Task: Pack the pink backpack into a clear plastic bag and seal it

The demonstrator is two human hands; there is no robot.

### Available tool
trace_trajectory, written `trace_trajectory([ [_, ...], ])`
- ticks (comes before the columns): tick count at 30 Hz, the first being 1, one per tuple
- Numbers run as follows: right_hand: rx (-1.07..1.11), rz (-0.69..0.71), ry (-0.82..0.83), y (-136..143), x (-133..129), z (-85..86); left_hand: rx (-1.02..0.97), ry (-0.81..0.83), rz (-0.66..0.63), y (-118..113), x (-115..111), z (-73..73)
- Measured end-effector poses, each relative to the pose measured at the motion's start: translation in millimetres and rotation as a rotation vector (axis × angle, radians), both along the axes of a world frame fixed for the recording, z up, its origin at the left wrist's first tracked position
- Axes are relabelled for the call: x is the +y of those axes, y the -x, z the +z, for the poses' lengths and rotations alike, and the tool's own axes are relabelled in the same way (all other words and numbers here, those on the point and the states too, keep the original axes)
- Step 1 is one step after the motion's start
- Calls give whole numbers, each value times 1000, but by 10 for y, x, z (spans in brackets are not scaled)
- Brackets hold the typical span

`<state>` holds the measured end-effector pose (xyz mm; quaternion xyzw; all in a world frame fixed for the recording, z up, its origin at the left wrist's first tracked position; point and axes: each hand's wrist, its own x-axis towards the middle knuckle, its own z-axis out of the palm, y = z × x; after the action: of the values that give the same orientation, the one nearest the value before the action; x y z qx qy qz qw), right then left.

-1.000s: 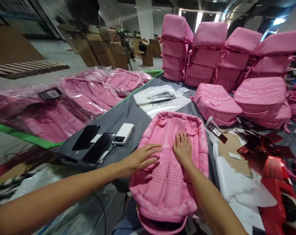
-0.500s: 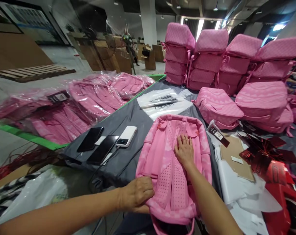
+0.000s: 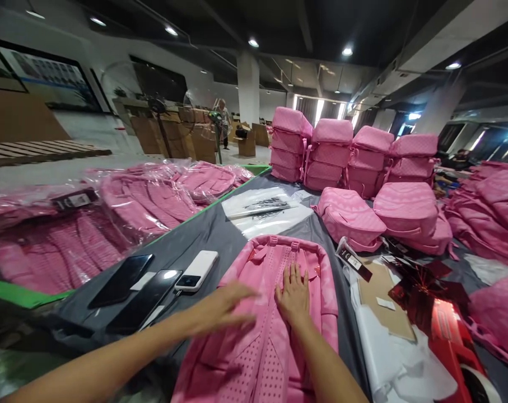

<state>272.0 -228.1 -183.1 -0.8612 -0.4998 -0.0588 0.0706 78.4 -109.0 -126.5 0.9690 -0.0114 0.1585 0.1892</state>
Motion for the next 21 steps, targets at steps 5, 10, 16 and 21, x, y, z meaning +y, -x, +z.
trace_trajectory([
  [5, 12, 28, -191, -168, -73, -269, 17, -18, 330, -1031, 93, -206],
  [10, 207, -29, -529, -670, -77, -35, 129, 142, 297, -1218, 7, -662],
  [16, 227, 151, -305, -1101, 1072, 707, 111, 262, 257, -1142, 22, -626],
  [21, 391, 242, 83, -1273, 2425, 478, 43, 331, 242, -1093, 18, -624],
])
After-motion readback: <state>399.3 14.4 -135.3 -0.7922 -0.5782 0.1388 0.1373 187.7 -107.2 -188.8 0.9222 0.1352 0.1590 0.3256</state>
